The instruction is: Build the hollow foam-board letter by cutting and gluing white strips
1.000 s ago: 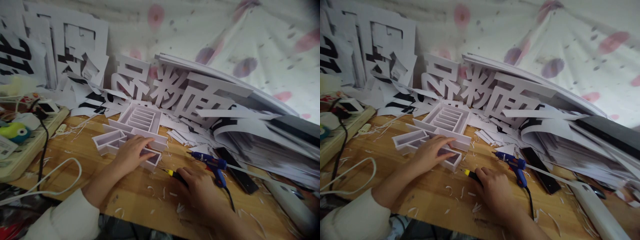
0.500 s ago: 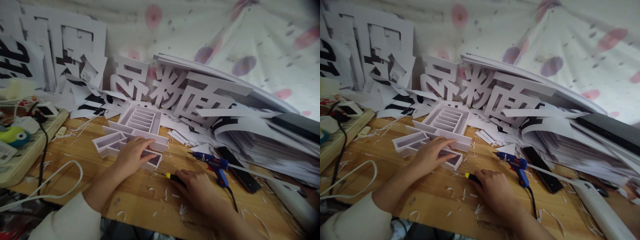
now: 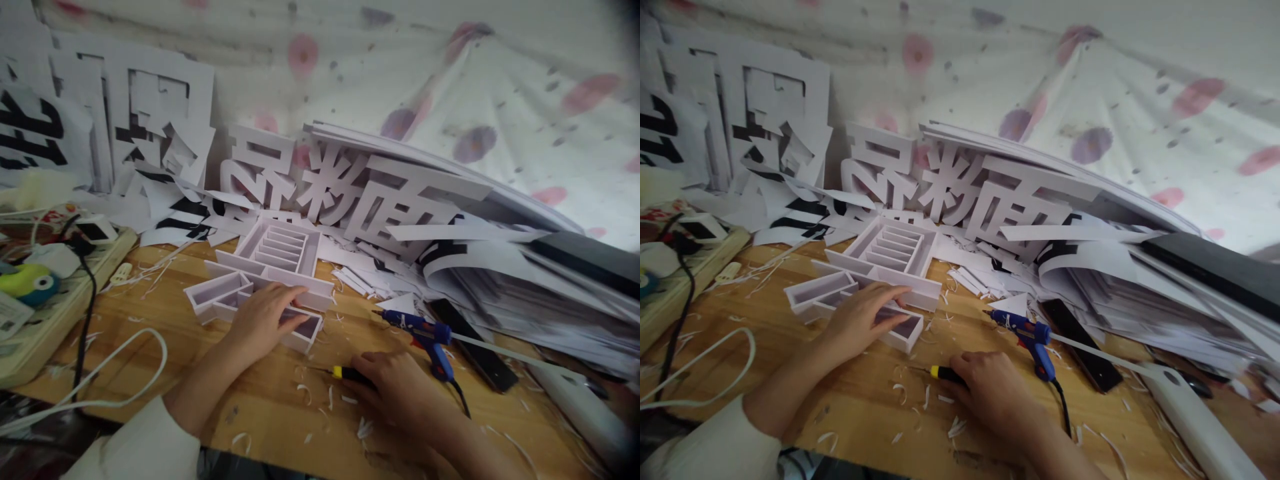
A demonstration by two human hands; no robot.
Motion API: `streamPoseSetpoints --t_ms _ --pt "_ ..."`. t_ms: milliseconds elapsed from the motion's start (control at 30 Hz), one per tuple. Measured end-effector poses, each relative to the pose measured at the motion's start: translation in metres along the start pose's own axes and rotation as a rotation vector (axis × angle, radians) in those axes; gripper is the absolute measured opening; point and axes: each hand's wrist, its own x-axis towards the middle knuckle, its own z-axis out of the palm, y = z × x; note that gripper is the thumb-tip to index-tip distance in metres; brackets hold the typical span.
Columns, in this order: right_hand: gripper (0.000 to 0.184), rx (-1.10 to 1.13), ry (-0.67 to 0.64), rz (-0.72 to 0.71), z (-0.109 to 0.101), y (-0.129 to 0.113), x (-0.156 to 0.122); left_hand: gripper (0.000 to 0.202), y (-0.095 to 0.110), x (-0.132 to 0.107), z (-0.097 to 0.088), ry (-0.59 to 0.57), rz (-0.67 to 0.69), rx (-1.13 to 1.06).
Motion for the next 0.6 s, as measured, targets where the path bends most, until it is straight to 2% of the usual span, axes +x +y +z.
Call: streamPoseSetpoints --t_ms 267,433,600 --pt "0.019 0.088 0.076 0.075 0.008 0.006 -0.014 0.034 -0.001 -0.003 0.001 0.020 0.013 0.028" --pt "0.017 0.015 0.097 0.110 0.010 0.000 -0.007 0.034 0.001 -0.002 0.000 -0.003 -0.019 0.037" --pt "0.013 -0.080 0.059 0.096 0.001 -0.016 0.005 0.035 0.002 -0.001 -0.001 0.006 -0.026 0.004"
